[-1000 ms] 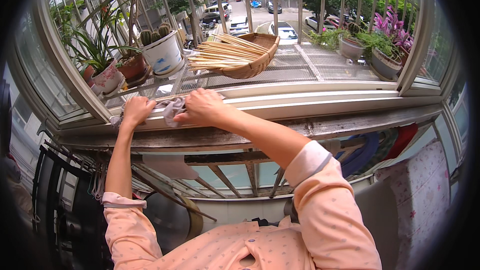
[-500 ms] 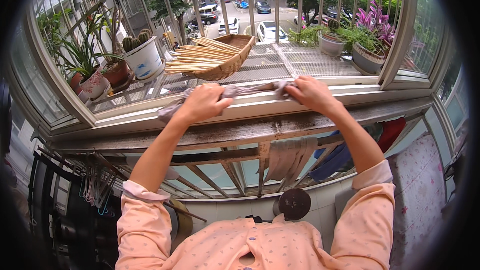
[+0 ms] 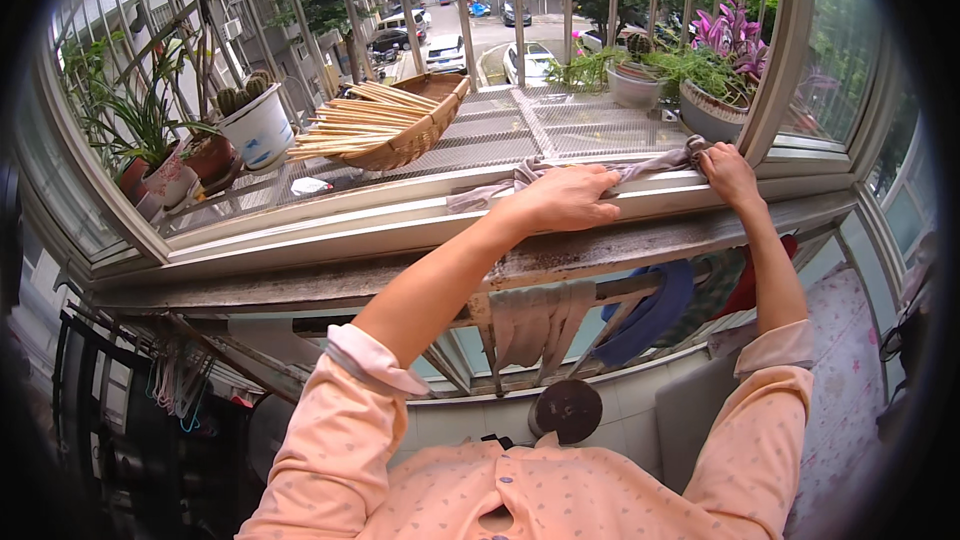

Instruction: The person wipes the window sill and frame with a cloth, moving along the length of the sill and around the corners. They repeatedly fold and reposition the cloth to continue wiping different sections of the sill and frame.

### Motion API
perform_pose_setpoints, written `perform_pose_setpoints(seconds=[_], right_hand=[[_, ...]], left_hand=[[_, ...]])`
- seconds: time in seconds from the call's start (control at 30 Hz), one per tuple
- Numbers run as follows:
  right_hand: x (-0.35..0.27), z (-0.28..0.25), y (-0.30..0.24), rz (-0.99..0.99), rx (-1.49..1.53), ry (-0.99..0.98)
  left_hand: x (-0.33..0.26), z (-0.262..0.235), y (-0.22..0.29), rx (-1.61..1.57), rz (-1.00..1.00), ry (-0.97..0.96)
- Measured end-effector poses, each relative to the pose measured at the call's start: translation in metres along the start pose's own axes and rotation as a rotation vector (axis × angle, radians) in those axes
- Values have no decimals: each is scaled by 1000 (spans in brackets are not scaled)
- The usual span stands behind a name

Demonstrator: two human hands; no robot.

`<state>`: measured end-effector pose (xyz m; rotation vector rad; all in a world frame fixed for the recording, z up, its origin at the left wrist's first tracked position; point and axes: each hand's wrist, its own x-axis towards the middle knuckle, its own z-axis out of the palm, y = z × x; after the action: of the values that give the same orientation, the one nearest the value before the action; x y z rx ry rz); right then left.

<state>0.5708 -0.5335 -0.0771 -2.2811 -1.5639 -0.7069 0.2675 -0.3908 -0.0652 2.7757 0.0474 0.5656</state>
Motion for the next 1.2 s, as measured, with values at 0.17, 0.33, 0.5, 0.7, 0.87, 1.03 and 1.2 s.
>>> perform_pose_setpoints(seconds=[0.17, 0.33, 0.5, 0.7, 0.87, 1.03, 1.2], right_hand=[[0, 7, 3, -25, -57, 1], [-2, 1, -12, -31, -68, -26], [-4, -9, -29, 60, -86, -86], [-7, -11, -45, 157, -44, -74], [-9, -3, -54, 132, -5, -2], [-10, 1, -78, 67, 61, 47], [-10, -6, -119, 32, 133, 56]], left_hand=[[10, -2, 0, 4, -74, -72], [4, -3, 1, -1, -88, -48], [3, -2, 3, -21, -147, -14], [-4, -3, 0, -69, -176, 48], [-14, -7, -7, -92, -147, 73], [-30, -17, -12, -114, -189, 91], [-53, -36, -18, -142, -230, 94]])
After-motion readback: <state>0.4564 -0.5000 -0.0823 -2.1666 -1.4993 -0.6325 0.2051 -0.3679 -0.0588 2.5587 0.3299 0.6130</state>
